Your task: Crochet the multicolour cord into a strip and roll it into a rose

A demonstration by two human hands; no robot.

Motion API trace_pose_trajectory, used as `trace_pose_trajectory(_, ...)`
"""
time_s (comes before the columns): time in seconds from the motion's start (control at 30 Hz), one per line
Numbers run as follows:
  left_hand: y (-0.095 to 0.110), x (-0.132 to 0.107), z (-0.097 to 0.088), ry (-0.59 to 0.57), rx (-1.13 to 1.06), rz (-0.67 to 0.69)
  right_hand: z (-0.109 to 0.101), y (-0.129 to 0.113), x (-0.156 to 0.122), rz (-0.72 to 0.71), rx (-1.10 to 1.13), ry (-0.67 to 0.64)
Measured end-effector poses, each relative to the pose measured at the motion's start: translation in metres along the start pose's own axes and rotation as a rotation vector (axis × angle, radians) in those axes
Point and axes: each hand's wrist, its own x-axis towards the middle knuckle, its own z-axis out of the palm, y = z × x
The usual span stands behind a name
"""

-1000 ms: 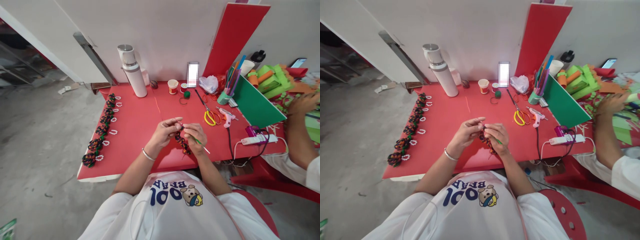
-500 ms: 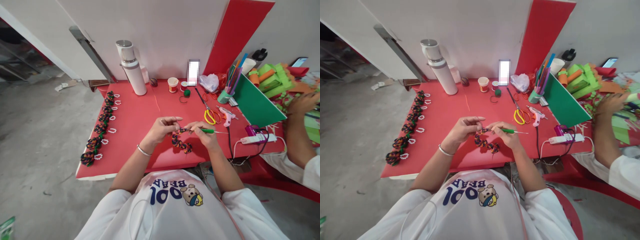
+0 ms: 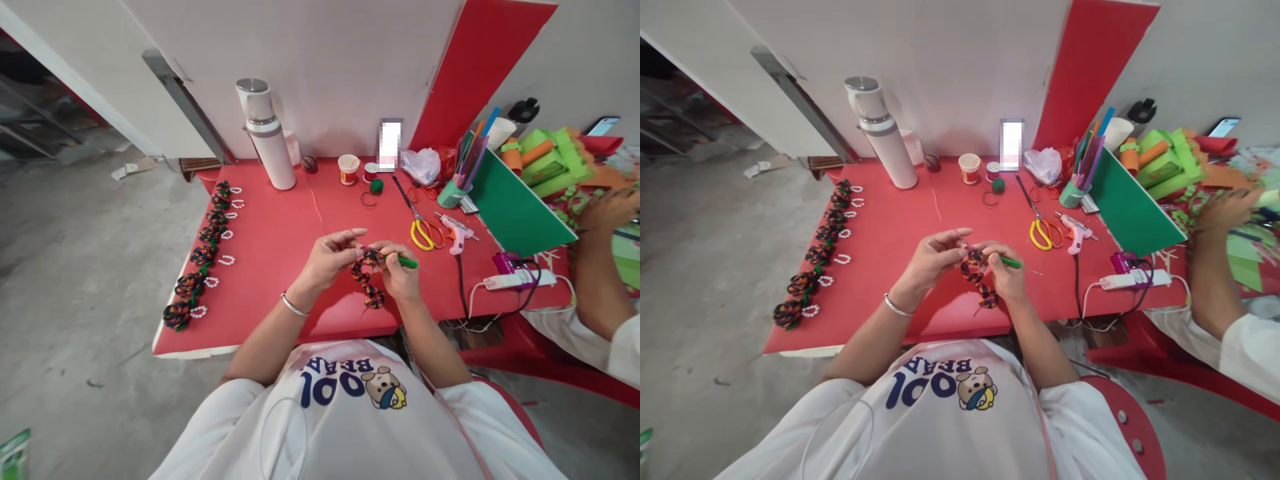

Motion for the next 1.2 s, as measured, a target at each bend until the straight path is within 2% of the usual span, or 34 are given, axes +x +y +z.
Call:
trace_pose_trajectory(0.17,-0.007,0.003,0.0,0.012,0.0,0.021,0.001,0.006,-0.003,-0.029,-0.08,0.078)
trace_pose_trajectory(0.47,-0.007,0.001,0.003,0.043,-0.013,0.023,-0.002,0.007,-0.004,-0.057,-0.091,0.026)
trace_pose_trajectory(0.8,-0.014,0.003,0.004,0.072,0.048,0.066,-0.001,0.006,-0.01,-0.079,-0.161,0.114)
trace_pose_trajectory(1.03,-0.012,0.002,0.007,0.082,0.055,0.033,-0.002,0.003,-0.01,-0.084,-0.203,0.084)
trace_pose_trajectory(1.2,-0.013,0.002,0.009,0.116,0.06,0.09,0.001,-0.001,-0.012,-0.151,-0.262,0.089)
